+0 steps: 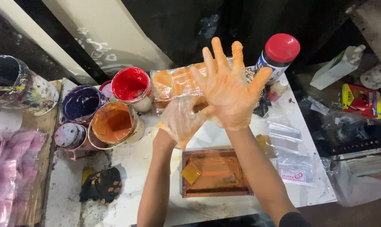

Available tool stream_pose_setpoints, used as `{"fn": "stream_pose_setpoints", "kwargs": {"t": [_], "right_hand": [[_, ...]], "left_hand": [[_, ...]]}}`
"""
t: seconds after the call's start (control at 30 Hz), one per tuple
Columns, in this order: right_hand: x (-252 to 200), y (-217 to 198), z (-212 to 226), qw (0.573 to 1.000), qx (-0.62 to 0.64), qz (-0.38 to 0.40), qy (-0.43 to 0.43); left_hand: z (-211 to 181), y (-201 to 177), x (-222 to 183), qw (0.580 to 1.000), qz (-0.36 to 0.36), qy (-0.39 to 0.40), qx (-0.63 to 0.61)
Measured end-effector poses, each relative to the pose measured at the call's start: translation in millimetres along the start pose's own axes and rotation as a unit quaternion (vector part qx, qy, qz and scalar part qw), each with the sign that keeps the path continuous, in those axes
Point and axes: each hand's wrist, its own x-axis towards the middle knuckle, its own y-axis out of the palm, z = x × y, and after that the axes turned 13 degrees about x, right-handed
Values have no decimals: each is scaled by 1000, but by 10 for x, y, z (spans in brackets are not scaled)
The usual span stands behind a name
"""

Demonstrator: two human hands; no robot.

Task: Applying orange ink to a printing block using a sponge applicator in a print shop.

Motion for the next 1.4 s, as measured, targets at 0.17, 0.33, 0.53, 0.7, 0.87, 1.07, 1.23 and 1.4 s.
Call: {"fn": "stream_pose_setpoints", "kwargs": {"t": [0.17, 0.33, 0.53, 0.7, 0.87, 1.07, 1.23, 1.4], "right_hand": [[-7, -89, 18, 987, 137, -85, 11], [-12, -224, -48, 958, 260, -120, 12], [43, -216, -86, 971, 99, -209, 62], [52, -221, -127, 973, 78, -205, 69], [97, -156, -154, 961, 61, -264, 62], [64, -134, -134, 950, 5, -304, 64], [-105, -320, -95, 940, -93, -325, 39], [-360, -435, 204, 933, -197, -300, 3]], "left_hand": [[330, 379, 116, 994, -43, 100, -17], [245, 251, 20, 969, 140, 197, 55], [608, 588, 130, 926, 339, 72, 152], [672, 772, 161, 884, 423, 1, 199], [776, 900, 206, 837, 483, -71, 246], [671, 508, 115, 927, 341, -33, 150], [1029, 760, 385, 994, 96, -11, 48], [552, 633, 304, 981, -165, 46, -89]]}}
